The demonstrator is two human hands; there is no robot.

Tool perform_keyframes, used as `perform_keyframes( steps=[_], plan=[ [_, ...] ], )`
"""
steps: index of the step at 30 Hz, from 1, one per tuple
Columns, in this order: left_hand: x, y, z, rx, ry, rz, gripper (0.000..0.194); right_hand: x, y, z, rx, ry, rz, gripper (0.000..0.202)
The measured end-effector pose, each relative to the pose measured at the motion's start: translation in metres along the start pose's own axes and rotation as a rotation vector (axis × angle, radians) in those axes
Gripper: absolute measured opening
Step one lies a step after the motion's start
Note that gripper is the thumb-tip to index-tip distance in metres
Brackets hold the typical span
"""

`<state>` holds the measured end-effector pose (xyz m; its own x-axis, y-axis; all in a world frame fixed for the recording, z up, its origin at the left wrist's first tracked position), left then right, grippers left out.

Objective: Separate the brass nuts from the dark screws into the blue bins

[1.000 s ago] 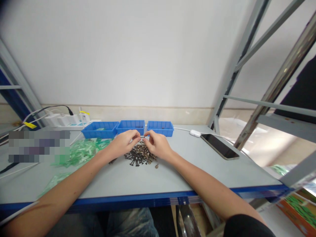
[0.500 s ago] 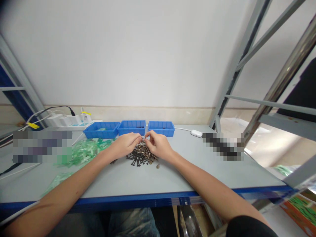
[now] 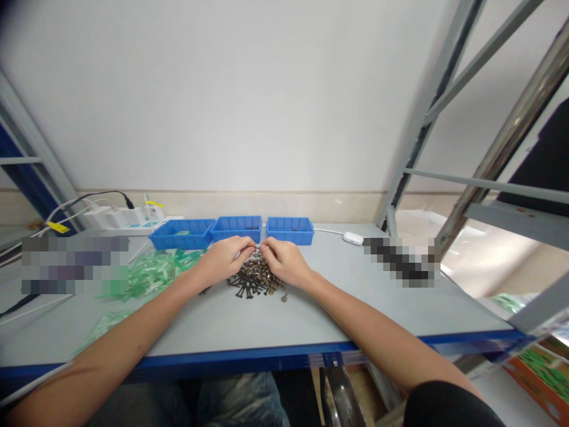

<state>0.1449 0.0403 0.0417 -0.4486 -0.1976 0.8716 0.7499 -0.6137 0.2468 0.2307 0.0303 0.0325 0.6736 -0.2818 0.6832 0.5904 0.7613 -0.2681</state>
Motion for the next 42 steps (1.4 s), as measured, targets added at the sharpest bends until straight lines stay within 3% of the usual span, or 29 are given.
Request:
perform_keyframes(
  steps=[6,14,19,24,27,30,32,35,38,42],
  plan=[
    [-0.003,-0.002,0.001,0.015,-0.021,-0.008,0.028,-0.001,0.001,-0.002,-0.003,0.009,-0.006,0.015],
    [0.005,-0.005,0.003,0.048,0.012,-0.088,0.025,0.001,0.005,-0.004,0.002,0.038,-0.037,0.013],
    [0.02,-0.004,0.01,0.05,0.015,-0.163,0.024,-0.003,0.014,-0.003,-0.006,0.025,-0.094,0.014],
    [0.04,0.007,-0.009,-0.052,-0.119,-0.137,0.024,0.022,0.015,0.026,-0.001,0.174,-0.267,0.017],
    [0.054,-0.021,-0.043,-0.006,-0.129,-0.055,0.027,0.027,0.02,0.054,-0.032,0.182,-0.356,0.023],
    [0.061,-0.068,-0.09,0.052,-0.064,0.023,0.024,0.011,0.036,0.072,-0.127,0.042,-0.438,0.03],
    [0.062,-0.099,-0.123,0.101,0.01,0.087,0.023,-0.002,0.044,0.072,-0.183,-0.044,-0.433,0.036],
    [0.057,-0.129,-0.156,0.155,0.042,0.155,0.024,-0.014,0.036,0.061,-0.133,-0.091,-0.382,0.031],
    [0.056,-0.133,-0.164,0.177,0.066,0.152,0.022,-0.018,0.02,0.045,-0.088,-0.095,-0.316,0.025],
    [0.055,-0.127,-0.156,0.227,0.044,0.106,0.022,-0.016,-0.001,0.035,-0.067,-0.078,-0.195,0.019]
  ],
)
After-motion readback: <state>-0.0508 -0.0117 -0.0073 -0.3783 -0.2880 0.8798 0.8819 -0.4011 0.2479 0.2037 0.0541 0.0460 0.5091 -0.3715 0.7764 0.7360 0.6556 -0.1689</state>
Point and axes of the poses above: each hand's wrist, its own z-axis towards the middle knuckle, its own x-axis out of the back of the hand, y = z × x, the point moved 10 cm from there along z, towards the middle knuckle, and after that the axes turned 15 degrees about x, right-handed, at the moved point
